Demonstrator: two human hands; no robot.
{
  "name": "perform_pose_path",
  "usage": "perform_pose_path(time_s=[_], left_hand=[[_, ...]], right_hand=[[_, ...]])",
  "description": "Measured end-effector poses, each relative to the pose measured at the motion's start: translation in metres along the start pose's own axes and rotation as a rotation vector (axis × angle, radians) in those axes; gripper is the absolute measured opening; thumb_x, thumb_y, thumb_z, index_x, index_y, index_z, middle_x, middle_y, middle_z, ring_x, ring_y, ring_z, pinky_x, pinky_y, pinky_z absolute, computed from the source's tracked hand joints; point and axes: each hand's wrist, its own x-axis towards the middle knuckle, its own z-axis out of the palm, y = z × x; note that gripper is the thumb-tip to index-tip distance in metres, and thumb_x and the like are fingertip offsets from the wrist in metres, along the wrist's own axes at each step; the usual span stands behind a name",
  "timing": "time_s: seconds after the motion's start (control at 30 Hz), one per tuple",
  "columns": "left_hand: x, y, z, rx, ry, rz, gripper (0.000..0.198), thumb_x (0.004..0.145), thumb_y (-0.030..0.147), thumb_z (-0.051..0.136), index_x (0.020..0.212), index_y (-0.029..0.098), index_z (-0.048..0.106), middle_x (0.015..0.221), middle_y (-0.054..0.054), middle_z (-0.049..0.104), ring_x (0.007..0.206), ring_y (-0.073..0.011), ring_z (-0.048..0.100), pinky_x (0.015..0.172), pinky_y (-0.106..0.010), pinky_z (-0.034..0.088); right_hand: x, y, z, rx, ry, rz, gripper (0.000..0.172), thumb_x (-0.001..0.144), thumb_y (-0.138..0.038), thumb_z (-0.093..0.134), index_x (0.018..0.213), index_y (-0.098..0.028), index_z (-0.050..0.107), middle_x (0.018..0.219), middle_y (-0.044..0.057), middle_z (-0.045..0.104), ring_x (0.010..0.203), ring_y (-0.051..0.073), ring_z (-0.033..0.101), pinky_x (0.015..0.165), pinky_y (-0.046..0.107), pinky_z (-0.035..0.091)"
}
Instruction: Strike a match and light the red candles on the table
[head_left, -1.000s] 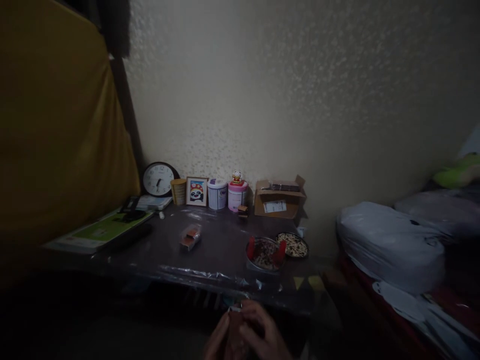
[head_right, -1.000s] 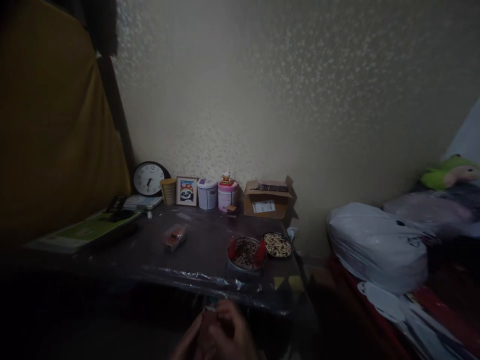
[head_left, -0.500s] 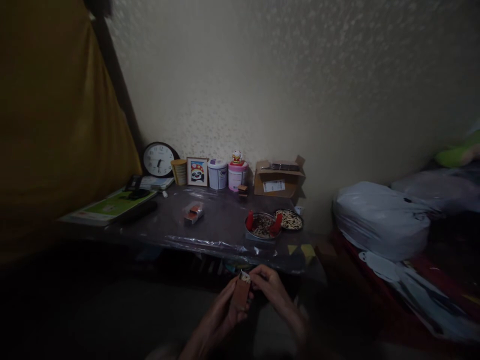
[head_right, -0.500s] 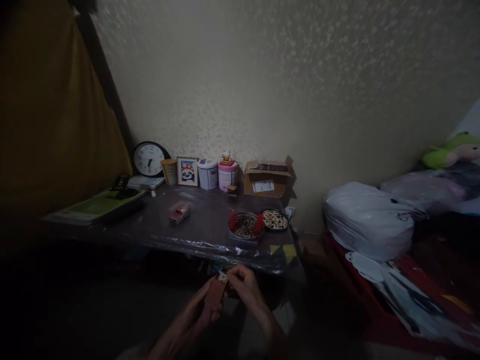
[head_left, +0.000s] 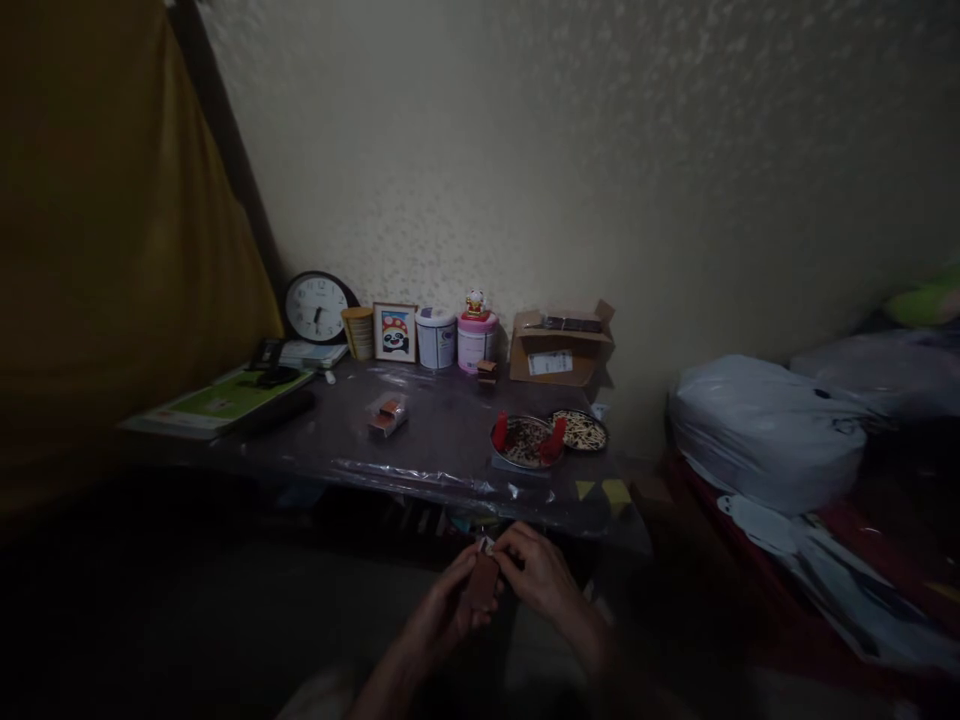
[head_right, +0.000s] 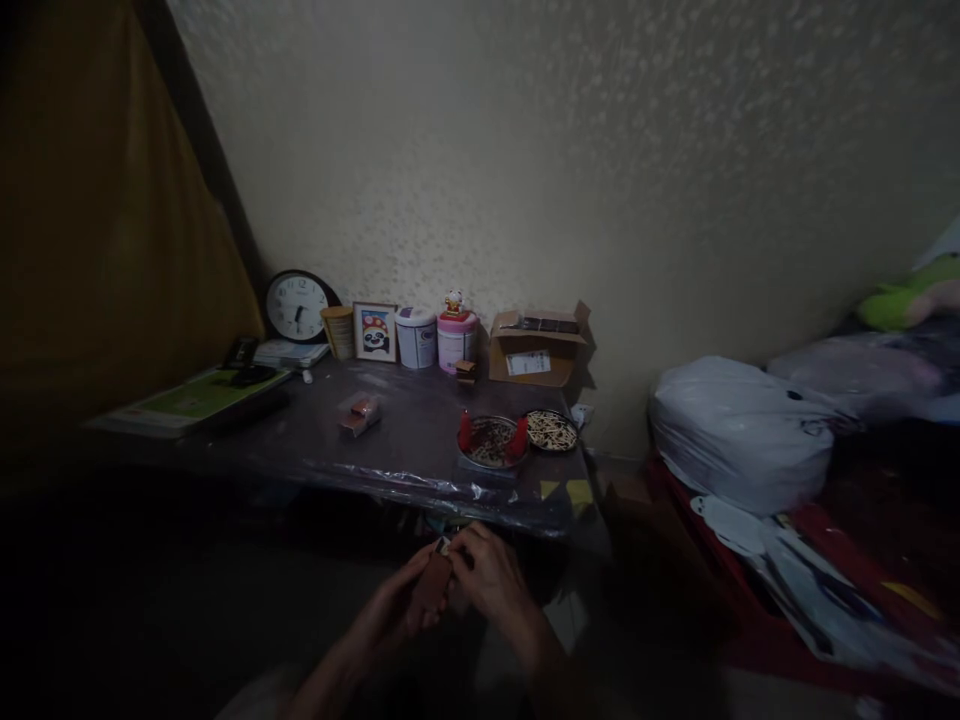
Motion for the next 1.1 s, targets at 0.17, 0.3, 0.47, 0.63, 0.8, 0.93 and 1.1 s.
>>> perform_pose_path(time_s=[0.17, 0.3, 0.47, 0.63, 0.8, 0.93, 1.1], left_hand=[[0.0029, -0.0009, -0.0037, 0.043, 0.017, -0.026, 0.041, 0.082, 0.031, 0.045, 0.119, 0.016, 0.039, 0.074, -0.009, 0.067, 0.054, -0.0131, 0.06, 0.046, -0.02, 0.04], [0.0022, 0.0005, -0.003, 0.041, 0.025, -0.026, 0.045, 0.08, 0.032, 0.047, 0.121, 0.016, 0.039, 0.073, -0.009, 0.067, 0.052, -0.0137, 0.06, 0.045, -0.02, 0.039], [0.0005, 0.0008, -0.0019, 0.031, 0.039, -0.022, 0.049, 0.079, 0.033, 0.048, 0.124, 0.016, 0.037, 0.07, -0.009, 0.067, 0.05, -0.0143, 0.059, 0.044, -0.021, 0.038], [0.0009, 0.002, -0.0017, 0.002, 0.029, -0.02, 0.051, 0.079, 0.032, 0.046, 0.126, 0.015, 0.034, 0.069, -0.008, 0.067, 0.049, -0.014, 0.059, 0.044, -0.021, 0.039], [0.0033, 0.001, -0.005, -0.011, 0.061, -0.034, 0.051, 0.079, 0.031, 0.044, 0.126, 0.014, 0.032, 0.064, -0.007, 0.067, 0.045, -0.0136, 0.057, 0.039, -0.02, 0.037], [0.0062, -0.0011, -0.0094, -0.045, 0.076, -0.037, 0.048, 0.078, 0.03, 0.046, 0.123, 0.016, 0.036, 0.066, -0.005, 0.067, 0.043, -0.0129, 0.057, 0.039, -0.02, 0.038], [0.0084, -0.0017, -0.0094, -0.037, 0.091, -0.02, 0.044, 0.078, 0.028, 0.044, 0.12, 0.014, 0.041, 0.064, -0.005, 0.066, 0.041, -0.0122, 0.056, 0.038, -0.021, 0.038]], right_hand=[[-0.0022, 0.0027, -0.0015, -0.034, -0.053, -0.051, 0.014, 0.084, -0.02, 0.046, 0.078, -0.022, 0.058, 0.081, -0.001, 0.057, 0.073, 0.013, 0.056, 0.067, 0.022, 0.042], [-0.0033, 0.0, -0.0037, -0.043, -0.064, -0.109, 0.015, 0.088, -0.021, 0.041, 0.08, -0.022, 0.054, 0.083, 0.0, 0.054, 0.075, 0.013, 0.055, 0.068, 0.022, 0.042], [-0.0043, -0.0041, -0.0063, -0.047, -0.078, -0.153, 0.017, 0.09, -0.02, 0.036, 0.081, -0.022, 0.051, 0.083, 0.0, 0.052, 0.074, 0.013, 0.054, 0.068, 0.023, 0.041], [-0.0042, -0.0042, -0.0068, -0.083, -0.095, -0.188, 0.019, 0.091, -0.019, 0.034, 0.083, -0.022, 0.051, 0.084, 0.0, 0.052, 0.073, 0.012, 0.054, 0.066, 0.022, 0.042], [-0.0028, -0.001, -0.0067, -0.142, -0.1, -0.173, 0.018, 0.09, -0.018, 0.035, 0.085, -0.022, 0.051, 0.083, 0.0, 0.053, 0.072, 0.013, 0.055, 0.066, 0.023, 0.042], [-0.0024, 0.0014, -0.0076, -0.112, -0.108, -0.15, 0.017, 0.09, -0.018, 0.036, 0.082, -0.022, 0.051, 0.081, 0.0, 0.053, 0.074, 0.013, 0.055, 0.069, 0.024, 0.042], [-0.0025, 0.0009, -0.0088, -0.047, -0.103, -0.143, 0.017, 0.088, -0.016, 0.039, 0.086, -0.023, 0.055, 0.086, 0.0, 0.054, 0.078, 0.013, 0.055, 0.072, 0.023, 0.043]])
